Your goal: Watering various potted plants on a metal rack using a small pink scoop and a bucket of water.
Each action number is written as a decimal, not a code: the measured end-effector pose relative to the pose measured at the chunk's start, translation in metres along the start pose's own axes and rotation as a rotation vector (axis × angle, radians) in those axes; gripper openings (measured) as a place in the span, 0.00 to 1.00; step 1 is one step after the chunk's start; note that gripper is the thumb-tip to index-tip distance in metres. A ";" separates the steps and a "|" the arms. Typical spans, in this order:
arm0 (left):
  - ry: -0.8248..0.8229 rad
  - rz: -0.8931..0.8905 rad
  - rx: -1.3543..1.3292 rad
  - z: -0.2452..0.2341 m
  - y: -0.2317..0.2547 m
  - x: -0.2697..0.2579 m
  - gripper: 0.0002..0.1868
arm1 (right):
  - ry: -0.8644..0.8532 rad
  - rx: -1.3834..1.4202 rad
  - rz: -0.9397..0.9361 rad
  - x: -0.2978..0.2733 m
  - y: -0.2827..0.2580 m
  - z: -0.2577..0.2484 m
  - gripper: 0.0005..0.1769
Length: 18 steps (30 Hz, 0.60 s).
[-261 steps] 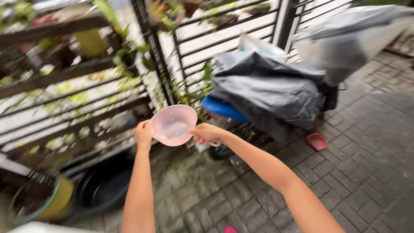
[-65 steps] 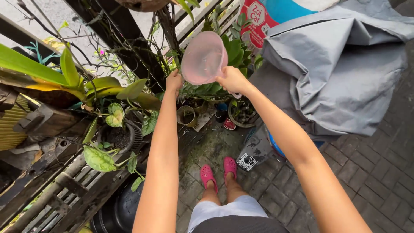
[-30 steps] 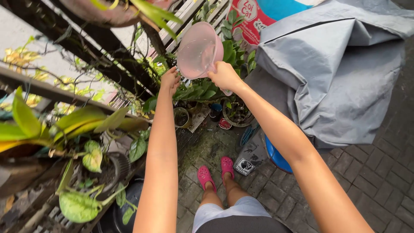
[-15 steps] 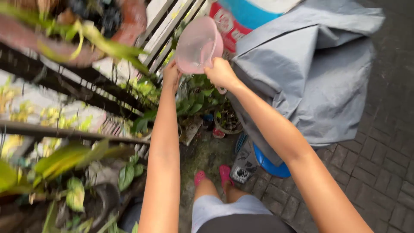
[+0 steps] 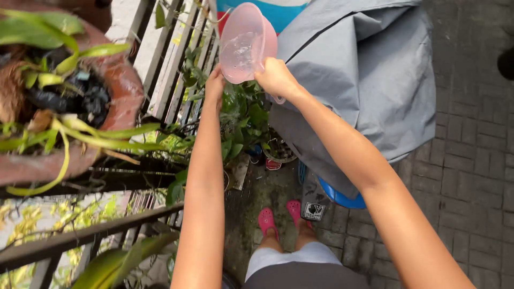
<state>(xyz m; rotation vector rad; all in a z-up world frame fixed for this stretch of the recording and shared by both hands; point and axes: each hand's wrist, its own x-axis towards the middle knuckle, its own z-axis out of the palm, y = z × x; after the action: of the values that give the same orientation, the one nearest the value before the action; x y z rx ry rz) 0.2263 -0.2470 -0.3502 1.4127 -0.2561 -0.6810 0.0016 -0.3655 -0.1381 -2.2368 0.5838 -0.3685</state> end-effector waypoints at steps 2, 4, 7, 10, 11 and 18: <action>-0.042 0.014 0.066 0.003 -0.010 0.017 0.26 | -0.052 0.046 0.085 -0.007 -0.031 -0.021 0.14; -0.075 0.029 0.129 0.006 -0.008 0.021 0.27 | -0.112 0.092 0.164 -0.009 -0.048 -0.031 0.12; -0.072 0.037 0.181 0.013 0.008 0.013 0.29 | -0.135 0.027 0.223 -0.002 -0.048 -0.030 0.14; 0.018 -0.011 0.260 0.012 0.020 0.007 0.32 | -0.109 0.059 0.177 0.004 -0.048 -0.024 0.14; 0.031 -0.016 0.263 0.012 0.025 0.006 0.33 | -0.135 0.056 0.216 0.006 -0.050 -0.023 0.14; -0.036 0.052 0.063 -0.018 -0.031 0.066 0.28 | -0.042 -0.085 0.093 0.033 -0.021 0.014 0.19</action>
<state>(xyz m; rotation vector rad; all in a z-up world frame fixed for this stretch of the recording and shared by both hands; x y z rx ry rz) 0.2793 -0.2699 -0.3978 1.4497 -0.3445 -0.6609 0.0415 -0.3615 -0.1289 -2.2829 0.6901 -0.2535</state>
